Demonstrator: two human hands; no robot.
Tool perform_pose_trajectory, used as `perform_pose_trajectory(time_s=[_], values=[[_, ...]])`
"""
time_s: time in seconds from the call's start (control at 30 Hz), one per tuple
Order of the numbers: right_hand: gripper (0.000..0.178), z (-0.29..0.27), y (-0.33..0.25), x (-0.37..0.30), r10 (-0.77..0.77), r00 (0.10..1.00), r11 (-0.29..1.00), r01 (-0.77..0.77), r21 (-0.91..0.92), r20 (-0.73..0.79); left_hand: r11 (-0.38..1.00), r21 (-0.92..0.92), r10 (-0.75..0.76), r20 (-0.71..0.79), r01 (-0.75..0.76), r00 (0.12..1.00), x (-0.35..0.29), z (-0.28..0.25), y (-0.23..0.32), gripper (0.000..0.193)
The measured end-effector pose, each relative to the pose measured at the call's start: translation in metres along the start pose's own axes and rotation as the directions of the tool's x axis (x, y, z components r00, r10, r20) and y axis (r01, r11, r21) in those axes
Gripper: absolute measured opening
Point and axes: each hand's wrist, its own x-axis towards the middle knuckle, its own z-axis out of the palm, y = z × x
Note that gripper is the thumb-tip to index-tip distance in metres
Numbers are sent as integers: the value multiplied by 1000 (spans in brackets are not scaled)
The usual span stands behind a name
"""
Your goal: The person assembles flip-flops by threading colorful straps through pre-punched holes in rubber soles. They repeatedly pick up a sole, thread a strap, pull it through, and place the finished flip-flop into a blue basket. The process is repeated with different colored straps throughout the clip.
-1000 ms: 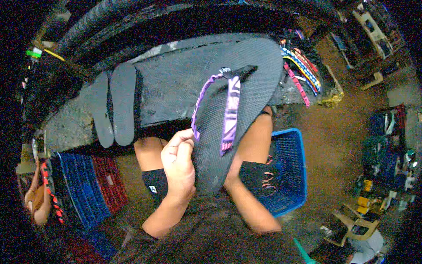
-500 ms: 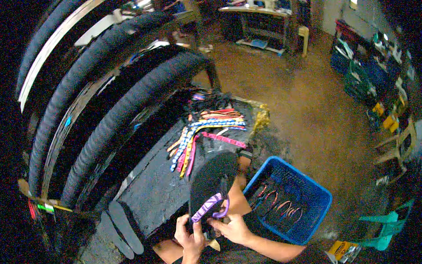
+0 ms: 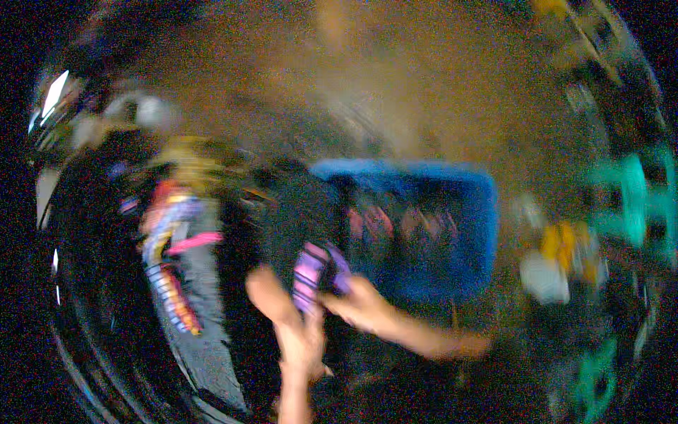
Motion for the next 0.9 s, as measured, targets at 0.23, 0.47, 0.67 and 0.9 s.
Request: perform_pose_trajectory(time_s=[0.23, 0.47, 0.67, 0.9], values=[[49, -122, 93, 38, 58, 913, 998, -39, 56, -403, 838, -312, -246, 516, 447, 821, 1, 18, -12, 22], [67, -251, 221, 113, 517, 556, 856, -351, 381, -651, 847, -204, -318, 545, 491, 776, 0, 35, -9, 17], [74, -282, 285, 169, 588, 353, 782, -476, 402, -728, 903, -141, -262, 569, 406, 779, 1, 25, -12, 18], [57, -261, 284, 129, 439, 467, 898, -214, 384, -767, 861, -244, -264, 536, 446, 802, -15, 13, -29, 19]])
